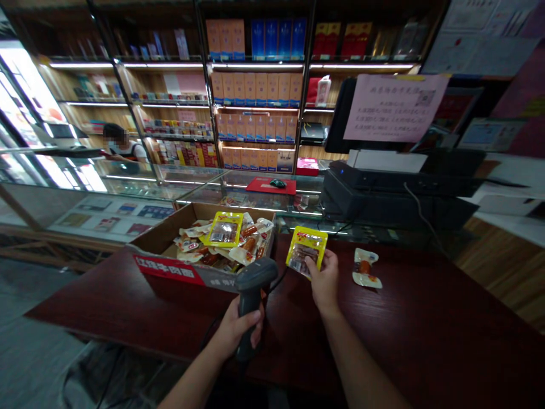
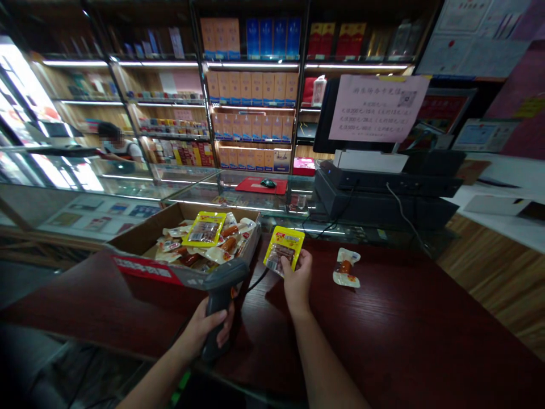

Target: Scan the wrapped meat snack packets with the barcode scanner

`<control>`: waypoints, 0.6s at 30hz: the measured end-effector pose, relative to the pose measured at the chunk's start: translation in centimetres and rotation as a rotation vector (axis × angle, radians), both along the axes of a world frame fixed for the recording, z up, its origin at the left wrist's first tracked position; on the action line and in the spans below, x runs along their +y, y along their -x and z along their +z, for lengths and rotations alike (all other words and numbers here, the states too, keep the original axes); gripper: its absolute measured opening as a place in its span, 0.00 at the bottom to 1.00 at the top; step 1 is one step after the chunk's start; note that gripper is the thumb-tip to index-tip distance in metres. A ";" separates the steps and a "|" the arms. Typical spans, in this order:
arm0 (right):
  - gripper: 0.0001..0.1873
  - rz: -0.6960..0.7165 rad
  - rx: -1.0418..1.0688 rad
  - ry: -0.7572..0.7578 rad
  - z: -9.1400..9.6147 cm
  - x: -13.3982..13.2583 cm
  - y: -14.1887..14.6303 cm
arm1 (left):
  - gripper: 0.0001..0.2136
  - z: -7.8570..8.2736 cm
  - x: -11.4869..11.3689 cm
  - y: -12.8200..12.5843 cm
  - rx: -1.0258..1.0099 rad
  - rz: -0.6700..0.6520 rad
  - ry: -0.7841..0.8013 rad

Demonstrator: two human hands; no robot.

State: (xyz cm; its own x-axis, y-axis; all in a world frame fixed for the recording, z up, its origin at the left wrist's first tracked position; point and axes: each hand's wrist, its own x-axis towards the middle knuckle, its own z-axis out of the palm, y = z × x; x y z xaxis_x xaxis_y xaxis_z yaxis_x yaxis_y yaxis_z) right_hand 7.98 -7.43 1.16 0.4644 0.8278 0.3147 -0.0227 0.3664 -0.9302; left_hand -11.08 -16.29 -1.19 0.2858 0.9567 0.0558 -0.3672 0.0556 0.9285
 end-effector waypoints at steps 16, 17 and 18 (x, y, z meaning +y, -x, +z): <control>0.20 -0.164 0.120 0.057 0.1 0.2 -14.6 | 0.18 3.8 0.6 -8.6 -0.118 -0.214 0.060; 0.21 -0.200 0.094 0.076 -0.3 -0.1 -16.4 | 0.18 3.8 0.7 -9.5 -0.131 -0.224 0.072; 0.21 -0.232 0.064 0.100 -0.8 -0.4 -18.1 | 0.17 3.8 0.8 -10.4 -0.143 -0.234 0.084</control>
